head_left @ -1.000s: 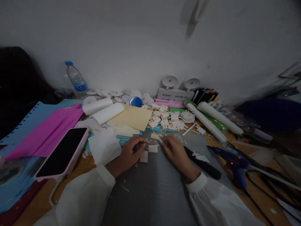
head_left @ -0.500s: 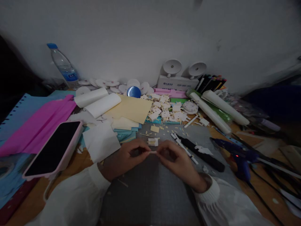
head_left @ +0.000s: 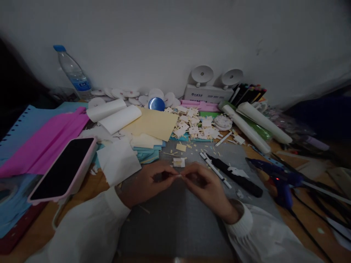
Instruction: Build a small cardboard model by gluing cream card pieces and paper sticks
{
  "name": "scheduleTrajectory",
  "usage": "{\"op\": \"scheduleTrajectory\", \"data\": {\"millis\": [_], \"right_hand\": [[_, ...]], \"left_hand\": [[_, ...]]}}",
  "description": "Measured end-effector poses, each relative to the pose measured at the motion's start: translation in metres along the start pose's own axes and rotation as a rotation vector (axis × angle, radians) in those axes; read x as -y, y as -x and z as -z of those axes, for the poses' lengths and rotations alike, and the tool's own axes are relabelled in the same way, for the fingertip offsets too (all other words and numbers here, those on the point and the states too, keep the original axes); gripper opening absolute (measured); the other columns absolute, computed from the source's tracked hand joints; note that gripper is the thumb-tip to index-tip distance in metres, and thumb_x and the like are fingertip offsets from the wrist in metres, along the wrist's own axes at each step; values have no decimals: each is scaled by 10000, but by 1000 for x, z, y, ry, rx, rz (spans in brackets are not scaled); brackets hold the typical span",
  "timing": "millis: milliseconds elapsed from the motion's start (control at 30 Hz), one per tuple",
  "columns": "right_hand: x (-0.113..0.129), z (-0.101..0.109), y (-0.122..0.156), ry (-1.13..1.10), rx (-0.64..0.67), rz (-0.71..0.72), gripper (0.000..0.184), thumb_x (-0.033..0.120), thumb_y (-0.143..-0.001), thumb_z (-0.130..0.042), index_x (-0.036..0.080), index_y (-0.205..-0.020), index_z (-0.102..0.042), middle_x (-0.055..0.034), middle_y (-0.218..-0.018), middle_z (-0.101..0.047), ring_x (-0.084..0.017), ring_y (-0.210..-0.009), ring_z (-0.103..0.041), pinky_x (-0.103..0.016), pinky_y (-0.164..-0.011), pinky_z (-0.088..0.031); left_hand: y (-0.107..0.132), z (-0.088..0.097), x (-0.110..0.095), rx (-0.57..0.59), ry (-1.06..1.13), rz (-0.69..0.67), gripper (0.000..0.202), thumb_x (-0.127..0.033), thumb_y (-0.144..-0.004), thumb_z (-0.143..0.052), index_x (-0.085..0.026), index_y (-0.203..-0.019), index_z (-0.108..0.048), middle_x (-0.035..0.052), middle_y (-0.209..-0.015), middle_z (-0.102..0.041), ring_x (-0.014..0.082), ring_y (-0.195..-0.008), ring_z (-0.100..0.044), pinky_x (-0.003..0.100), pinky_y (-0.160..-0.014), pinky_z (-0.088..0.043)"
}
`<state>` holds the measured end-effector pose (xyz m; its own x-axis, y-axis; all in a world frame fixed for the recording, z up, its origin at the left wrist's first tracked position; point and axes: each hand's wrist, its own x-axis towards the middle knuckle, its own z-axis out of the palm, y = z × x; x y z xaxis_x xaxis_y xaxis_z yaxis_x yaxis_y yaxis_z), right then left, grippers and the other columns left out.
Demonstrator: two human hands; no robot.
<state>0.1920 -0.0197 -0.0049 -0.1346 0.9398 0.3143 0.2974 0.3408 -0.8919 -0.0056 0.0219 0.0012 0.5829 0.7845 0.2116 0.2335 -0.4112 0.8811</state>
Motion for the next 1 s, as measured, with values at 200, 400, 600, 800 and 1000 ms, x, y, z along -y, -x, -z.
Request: {"op": "scheduleTrajectory", "data": {"millis": [200, 400, 600, 800, 1000], "right_hand": [[6, 7, -3, 89, -10, 41, 80, 277, -857, -639, 211, -819, -665, -24, -767, -659, -146, -704, -620, -247, -606, -497], [3, 48, 10, 278, -172, -44, 155, 346, -872, -606, 215, -800, -648, -28, -746, -657, -160, -669, -622, -257, -591, -498], [-28, 118, 43, 867, -90, -25, 275, 449, -868, -555, 201, -951, -639, -101, -907, -671, -267, -858, -637, -410, -776, -501], [-52, 129, 54, 926, -9, -106, 496, 492, -884, -501, 156, -1248, -531, -167, -1126, -670, -297, -990, -658, -441, -850, -514], [-40, 118, 41, 1072, -141, 64, 529, 425, -874, -518, 107, -1294, -473, -205, -1255, -555, -327, -1166, -534, -461, -952, -445]], "left_hand": [[1, -1, 4, -33, -39, -29, 97, -207, -883, -597, -197, -937, -677, 32, -917, -687, 164, -872, -622, 274, -805, -480], [2, -1, 8, -33, 3, 28, 104, -256, -891, -589, -201, -940, -662, 33, -918, -667, 166, -878, -617, 263, -774, -485], [3, -2, 6, 27, 68, 67, 92, -240, -866, -609, -182, -919, -657, 27, -884, -637, 147, -809, -600, 246, -724, -481], [4, -2, 4, 109, 25, 63, 106, -282, -869, -607, -189, -893, -653, 20, -873, -641, 143, -772, -591, 243, -690, -466], [4, -2, 7, 89, 10, 67, 75, -254, -877, -590, -188, -873, -626, 15, -880, -636, 144, -803, -595, 243, -732, -471]]}}
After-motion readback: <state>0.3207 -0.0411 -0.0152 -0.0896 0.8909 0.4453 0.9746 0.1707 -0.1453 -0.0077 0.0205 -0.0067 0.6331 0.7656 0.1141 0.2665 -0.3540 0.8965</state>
